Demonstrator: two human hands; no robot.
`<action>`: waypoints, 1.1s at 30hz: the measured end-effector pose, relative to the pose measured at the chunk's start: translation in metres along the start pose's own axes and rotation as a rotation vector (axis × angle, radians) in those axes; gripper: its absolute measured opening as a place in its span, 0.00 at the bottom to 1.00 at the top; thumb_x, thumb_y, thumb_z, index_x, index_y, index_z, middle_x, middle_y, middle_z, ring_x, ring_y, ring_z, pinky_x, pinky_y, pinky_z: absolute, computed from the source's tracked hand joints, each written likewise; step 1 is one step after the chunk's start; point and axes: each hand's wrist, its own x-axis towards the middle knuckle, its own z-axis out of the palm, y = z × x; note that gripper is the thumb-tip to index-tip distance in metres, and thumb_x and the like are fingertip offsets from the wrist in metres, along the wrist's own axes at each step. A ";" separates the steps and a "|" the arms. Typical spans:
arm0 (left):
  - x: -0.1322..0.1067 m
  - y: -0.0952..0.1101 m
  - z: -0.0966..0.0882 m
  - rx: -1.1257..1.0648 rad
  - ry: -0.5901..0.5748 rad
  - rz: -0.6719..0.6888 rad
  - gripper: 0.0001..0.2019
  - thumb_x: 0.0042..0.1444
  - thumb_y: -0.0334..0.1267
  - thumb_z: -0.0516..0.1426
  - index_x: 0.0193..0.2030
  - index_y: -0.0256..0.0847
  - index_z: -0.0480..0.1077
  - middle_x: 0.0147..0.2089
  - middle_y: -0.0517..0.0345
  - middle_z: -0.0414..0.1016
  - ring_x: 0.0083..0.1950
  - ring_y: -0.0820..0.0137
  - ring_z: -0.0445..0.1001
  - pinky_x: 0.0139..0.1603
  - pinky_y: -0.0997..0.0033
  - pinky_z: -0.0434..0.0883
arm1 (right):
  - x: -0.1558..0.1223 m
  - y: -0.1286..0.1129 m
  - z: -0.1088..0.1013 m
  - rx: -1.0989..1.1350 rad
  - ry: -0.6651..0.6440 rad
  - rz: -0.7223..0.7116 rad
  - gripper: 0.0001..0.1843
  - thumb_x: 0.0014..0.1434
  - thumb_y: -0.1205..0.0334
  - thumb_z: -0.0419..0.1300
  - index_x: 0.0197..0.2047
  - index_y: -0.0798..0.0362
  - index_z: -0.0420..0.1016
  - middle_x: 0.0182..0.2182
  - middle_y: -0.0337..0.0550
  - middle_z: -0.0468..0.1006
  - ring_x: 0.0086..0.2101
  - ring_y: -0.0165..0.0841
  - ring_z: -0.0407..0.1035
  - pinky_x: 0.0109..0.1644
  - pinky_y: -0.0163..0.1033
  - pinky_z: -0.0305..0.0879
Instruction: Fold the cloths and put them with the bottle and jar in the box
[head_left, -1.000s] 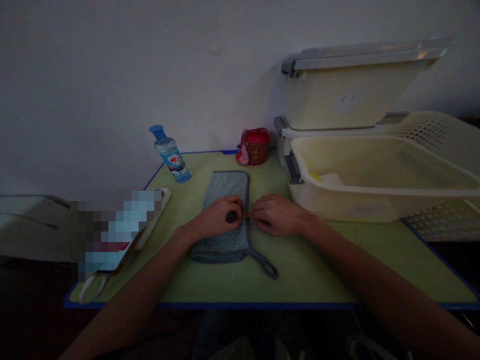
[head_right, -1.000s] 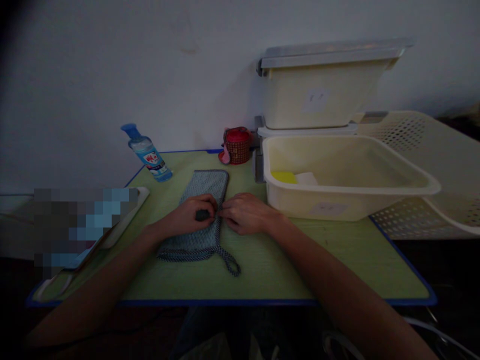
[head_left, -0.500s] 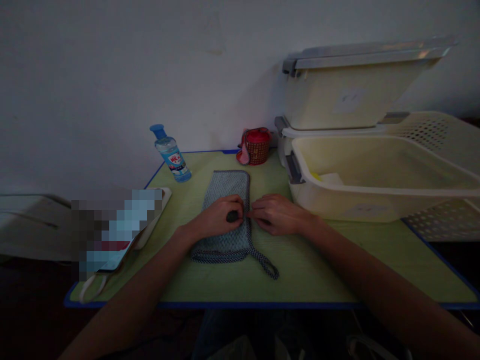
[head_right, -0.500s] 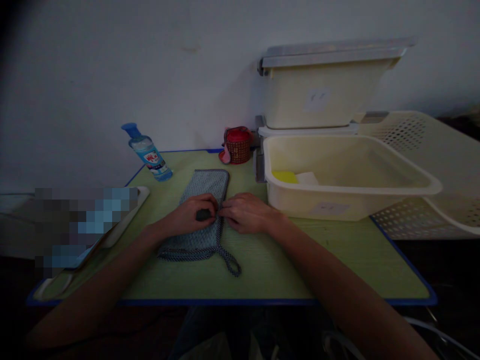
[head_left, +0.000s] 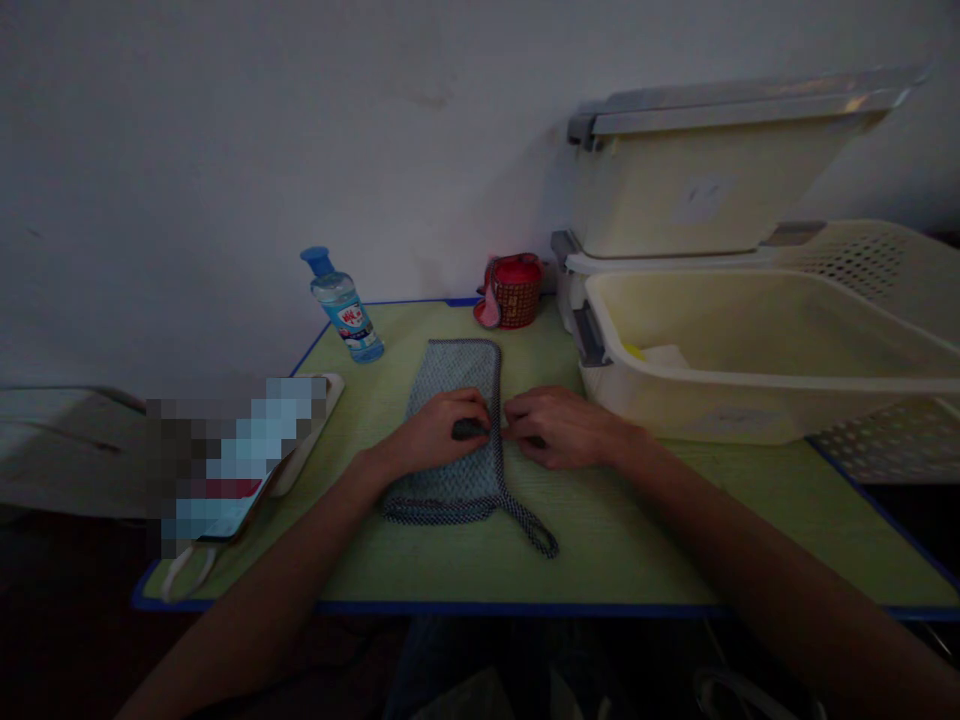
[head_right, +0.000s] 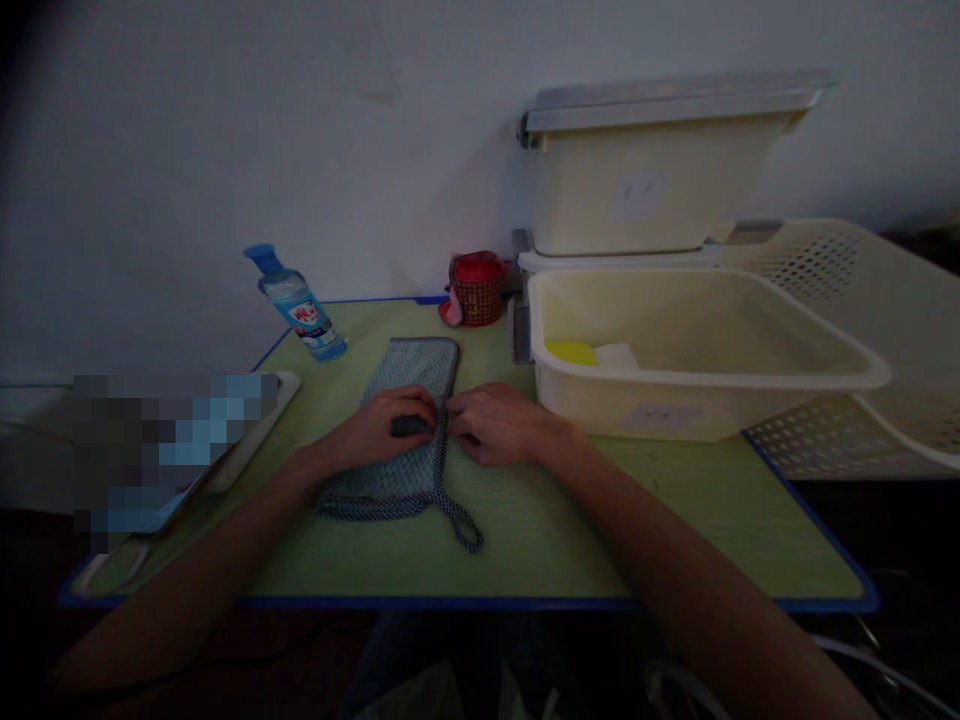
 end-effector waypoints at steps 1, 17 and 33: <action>0.000 0.000 0.000 0.000 0.005 0.002 0.03 0.52 0.30 0.55 0.33 0.36 0.70 0.36 0.55 0.69 0.39 0.70 0.70 0.43 0.69 0.67 | 0.000 0.000 0.000 0.006 -0.004 0.003 0.10 0.51 0.71 0.53 0.32 0.56 0.76 0.28 0.43 0.70 0.28 0.30 0.62 0.31 0.35 0.54; -0.001 -0.001 0.000 0.017 -0.041 0.036 0.07 0.53 0.30 0.54 0.35 0.38 0.73 0.38 0.55 0.69 0.41 0.71 0.70 0.44 0.69 0.68 | 0.000 -0.002 -0.003 0.044 -0.014 0.020 0.11 0.50 0.71 0.53 0.33 0.55 0.76 0.24 0.41 0.70 0.26 0.29 0.61 0.28 0.34 0.52; 0.004 0.001 -0.005 0.083 -0.067 -0.032 0.06 0.52 0.30 0.55 0.37 0.37 0.71 0.39 0.55 0.69 0.41 0.70 0.70 0.45 0.67 0.68 | 0.001 -0.002 -0.001 0.080 0.019 0.047 0.13 0.50 0.74 0.53 0.34 0.56 0.76 0.26 0.42 0.72 0.28 0.30 0.64 0.30 0.33 0.54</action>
